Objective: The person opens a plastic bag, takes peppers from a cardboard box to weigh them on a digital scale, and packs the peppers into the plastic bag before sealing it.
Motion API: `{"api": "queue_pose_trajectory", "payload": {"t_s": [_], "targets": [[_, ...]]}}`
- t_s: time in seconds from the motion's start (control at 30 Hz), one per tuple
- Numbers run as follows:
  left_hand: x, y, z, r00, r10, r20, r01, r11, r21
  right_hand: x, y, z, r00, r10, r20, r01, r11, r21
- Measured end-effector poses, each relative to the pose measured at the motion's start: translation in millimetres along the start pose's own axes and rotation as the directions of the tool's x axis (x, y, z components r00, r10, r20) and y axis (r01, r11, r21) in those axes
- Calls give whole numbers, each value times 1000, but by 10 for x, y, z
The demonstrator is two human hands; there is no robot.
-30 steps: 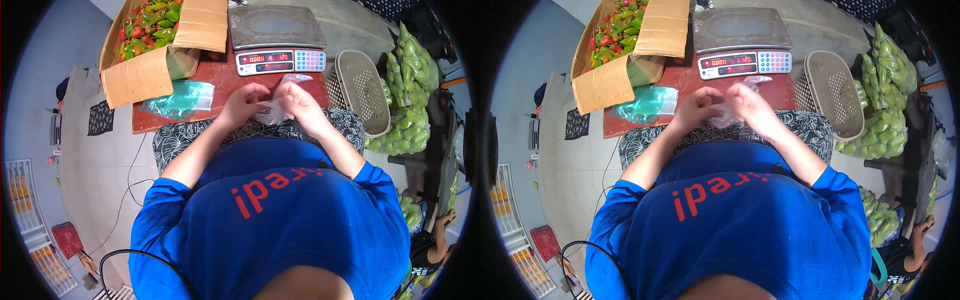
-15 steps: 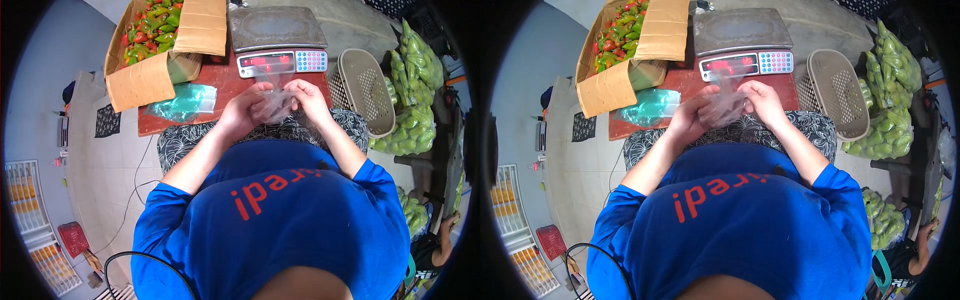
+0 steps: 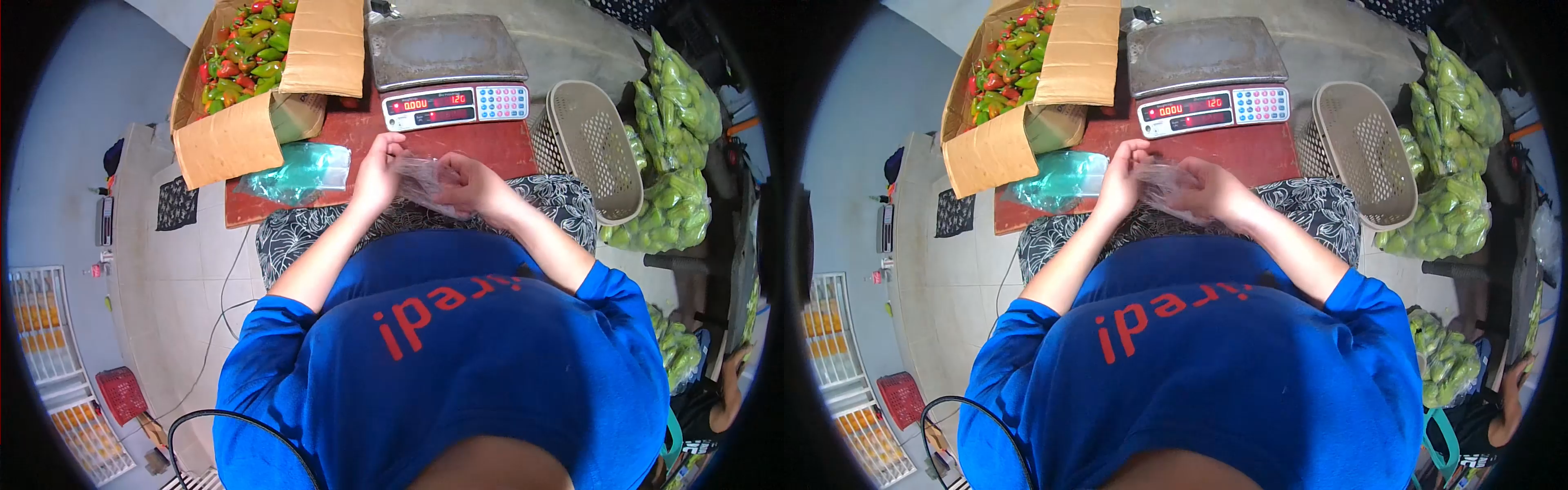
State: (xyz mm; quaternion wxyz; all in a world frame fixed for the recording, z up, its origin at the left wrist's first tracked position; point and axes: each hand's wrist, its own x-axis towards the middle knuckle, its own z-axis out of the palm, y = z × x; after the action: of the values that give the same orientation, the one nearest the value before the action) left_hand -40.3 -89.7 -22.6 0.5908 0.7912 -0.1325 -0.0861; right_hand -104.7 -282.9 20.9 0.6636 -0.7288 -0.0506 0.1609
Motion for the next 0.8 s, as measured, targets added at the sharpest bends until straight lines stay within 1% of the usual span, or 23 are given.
{"api": "queue_pose_trajectory", "payload": {"t_s": [0.03,0.07,0.1,0.13,0.17,0.27,0.3,0.33,0.4,0.43,0.47,0.5,0.53,0.57,0.63,0.67,0.73,0.77,0.8], "targets": [[8,14,9,992,-122,5,117,932,-343,38,70,35,990,-122,-76,108,980,-168],[-11,23,-29,981,-167,100,195,844,-501,78,135,36,989,-98,-111,72,973,-218],[-52,151,-79,960,-194,201,279,722,-633,128,212,-7,986,-73,-147,32,964,-264],[-95,247,-114,932,-199,303,361,573,-735,191,328,-78,982,-50,-184,-9,951,-310],[-141,298,-83,932,-164,323,358,555,-750,311,615,-205,981,-6,-192,-24,987,-156],[-186,294,31,900,-140,413,434,385,-814,348,637,-382,958,167,-231,-137,980,142],[-157,91,58,876,-83,476,458,453,-765,347,733,-507,966,198,-164,-168,969,184],[-159,121,93,876,-110,469,444,564,-697,349,681,-477,968,199,-155,-137,931,340],[-188,194,195,878,-168,448,409,750,-520,287,580,-433,970,204,-135,-77,779,622],[-185,263,175,892,-211,401,340,897,-284,268,579,-456,990,131,-53,-60,725,687],[-144,244,174,918,-206,339,265,955,-137,244,560,-439,990,136,-17,-87,718,691],[-96,191,159,941,-194,277,195,981,23,217,529,-390,990,140,21,-116,709,696],[-53,122,137,961,-173,216,133,973,190,203,516,-344,988,143,61,-144,700,700],[-13,10,121,974,-165,155,114,950,290,222,567,-307,991,53,119,-117,761,638],[74,-282,103,990,-131,44,93,869,487,206,538,-297,985,95,146,-148,901,409],[118,-413,85,982,-189,13,171,912,372,195,518,-305,982,118,148,-156,946,284],[229,-654,38,951,-308,-17,308,943,124,182,480,-325,982,39,183,-74,979,189],[327,-885,88,945,-314,-90,279,920,-276,163,474,-327,980,6,200,-35,989,145],[326,-553,16,916,-378,-135,313,883,-349,153,486,-322,976,-26,215,4,995,101]]}}
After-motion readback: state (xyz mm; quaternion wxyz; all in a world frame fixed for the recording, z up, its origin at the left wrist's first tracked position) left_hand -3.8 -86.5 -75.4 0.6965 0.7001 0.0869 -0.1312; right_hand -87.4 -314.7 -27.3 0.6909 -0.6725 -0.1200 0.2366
